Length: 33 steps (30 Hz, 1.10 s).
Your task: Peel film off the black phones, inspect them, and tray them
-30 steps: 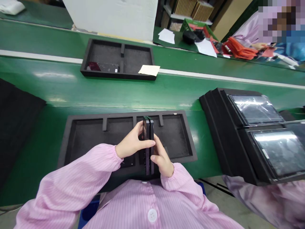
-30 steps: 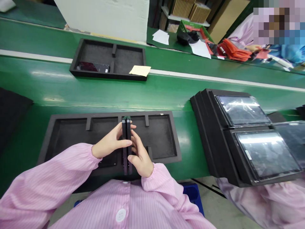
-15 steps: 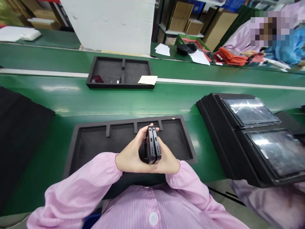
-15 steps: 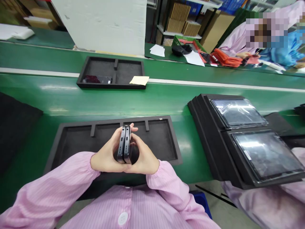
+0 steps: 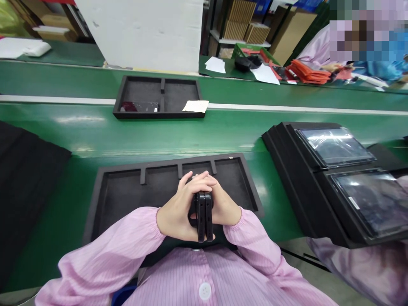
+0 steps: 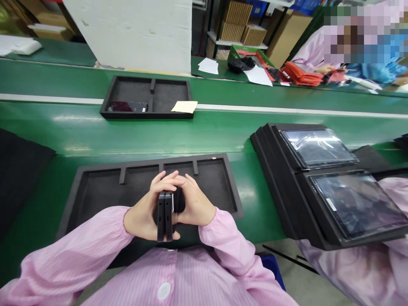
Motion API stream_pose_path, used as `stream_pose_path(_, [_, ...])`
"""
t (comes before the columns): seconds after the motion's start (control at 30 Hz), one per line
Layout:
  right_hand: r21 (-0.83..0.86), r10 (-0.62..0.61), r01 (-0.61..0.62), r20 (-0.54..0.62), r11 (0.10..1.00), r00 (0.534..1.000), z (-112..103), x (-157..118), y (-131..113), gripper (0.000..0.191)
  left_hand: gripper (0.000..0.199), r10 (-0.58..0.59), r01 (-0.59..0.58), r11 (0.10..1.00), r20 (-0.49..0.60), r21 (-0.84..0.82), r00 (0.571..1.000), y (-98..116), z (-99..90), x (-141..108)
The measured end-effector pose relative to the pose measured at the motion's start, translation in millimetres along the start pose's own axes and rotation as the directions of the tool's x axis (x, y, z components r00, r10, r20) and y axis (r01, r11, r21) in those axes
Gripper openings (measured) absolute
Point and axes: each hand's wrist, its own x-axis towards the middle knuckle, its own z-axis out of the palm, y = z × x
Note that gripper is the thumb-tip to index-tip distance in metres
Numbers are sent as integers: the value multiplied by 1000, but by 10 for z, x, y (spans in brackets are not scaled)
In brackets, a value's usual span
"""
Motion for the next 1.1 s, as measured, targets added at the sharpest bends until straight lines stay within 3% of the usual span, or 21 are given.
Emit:
stream_pose_path(0.33, [109,1,0,-13,994,1000,38,64,-141,89,105,-73,69,996,-57,-60,996,84,14,24])
stream_pose_path(0.6, [124,36,-36,3,992,999,36,23,-133,75,112,-120,120,993,-87,-2,989,125,53,1])
stream_pose_path(1.1, [124,2,-1,-11,992,1000,55,-8,-153,84,102,-77,74,997,-135,-23,988,127,93,-41])
